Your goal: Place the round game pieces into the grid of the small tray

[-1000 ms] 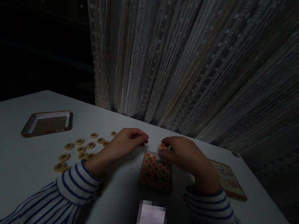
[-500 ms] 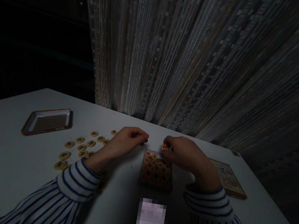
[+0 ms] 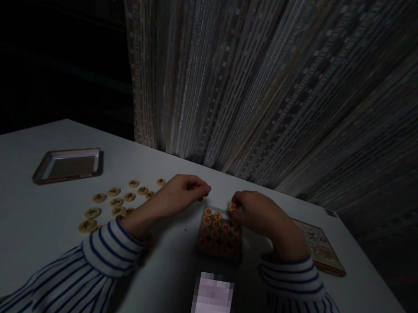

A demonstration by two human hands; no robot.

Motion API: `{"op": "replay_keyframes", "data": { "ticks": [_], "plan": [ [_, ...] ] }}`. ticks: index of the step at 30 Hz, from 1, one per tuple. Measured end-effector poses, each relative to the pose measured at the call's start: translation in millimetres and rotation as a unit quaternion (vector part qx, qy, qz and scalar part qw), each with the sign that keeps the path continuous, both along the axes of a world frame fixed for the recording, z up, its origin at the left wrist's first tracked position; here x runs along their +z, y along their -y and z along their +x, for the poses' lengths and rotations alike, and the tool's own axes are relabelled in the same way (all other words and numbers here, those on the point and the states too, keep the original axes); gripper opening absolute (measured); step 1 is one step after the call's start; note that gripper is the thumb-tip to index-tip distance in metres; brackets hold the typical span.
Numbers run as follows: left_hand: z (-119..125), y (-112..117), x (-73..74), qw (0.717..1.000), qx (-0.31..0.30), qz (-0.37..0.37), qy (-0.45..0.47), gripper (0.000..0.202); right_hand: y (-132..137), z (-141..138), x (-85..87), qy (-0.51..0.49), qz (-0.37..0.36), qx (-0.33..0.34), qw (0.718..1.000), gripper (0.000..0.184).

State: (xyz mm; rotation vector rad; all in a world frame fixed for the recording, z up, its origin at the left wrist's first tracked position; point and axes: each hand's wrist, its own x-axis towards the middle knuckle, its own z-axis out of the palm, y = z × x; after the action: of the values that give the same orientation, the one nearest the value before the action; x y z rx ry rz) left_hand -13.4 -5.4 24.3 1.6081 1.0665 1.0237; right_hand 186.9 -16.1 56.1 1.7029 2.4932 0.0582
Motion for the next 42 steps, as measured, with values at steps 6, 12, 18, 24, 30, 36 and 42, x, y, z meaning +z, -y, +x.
{"op": "replay_keyframes", "data": {
  "ticks": [6,12,18,24,30,36,42],
  "plan": [
    [0,0,0.2,1.0,0.0,0.007,-0.017,0.026,-4,0,-7.3,0.012,-0.014,-0.001,1.0,0.024],
    [-1,-1,1.0,0.999,-0.007,0.013,-0.034,0.026,-6,-2,-14.0,0.028,-0.016,0.005,0.999,0.026],
    [-2,-1,1.2,0.999,-0.013,0.02,-0.041,0.026,-7,-4,-19.9,0.051,-0.027,-0.006,0.998,0.027],
    [-2,-2,-0.7,0.998,-0.019,0.026,-0.045,0.025,-8,-6,-25.2,0.069,-0.028,-0.001,0.997,0.026],
    [-3,-1,0.1,0.997,-0.024,0.032,-0.06,0.025,-7,-7,-27.3,0.078,-0.024,-0.005,0.997,0.027],
    [-3,-2,-1.6,0.996,-0.029,0.039,-0.071,0.025,-6,-10,-28.8,0.086,-0.025,-0.001,0.996,0.026],
    [-3,-2,-0.9,0.996,-0.024,0.04,-0.071,0.024,-6,-13,-29.7,0.089,-0.028,-0.01,0.996,0.027]
  ]
}}
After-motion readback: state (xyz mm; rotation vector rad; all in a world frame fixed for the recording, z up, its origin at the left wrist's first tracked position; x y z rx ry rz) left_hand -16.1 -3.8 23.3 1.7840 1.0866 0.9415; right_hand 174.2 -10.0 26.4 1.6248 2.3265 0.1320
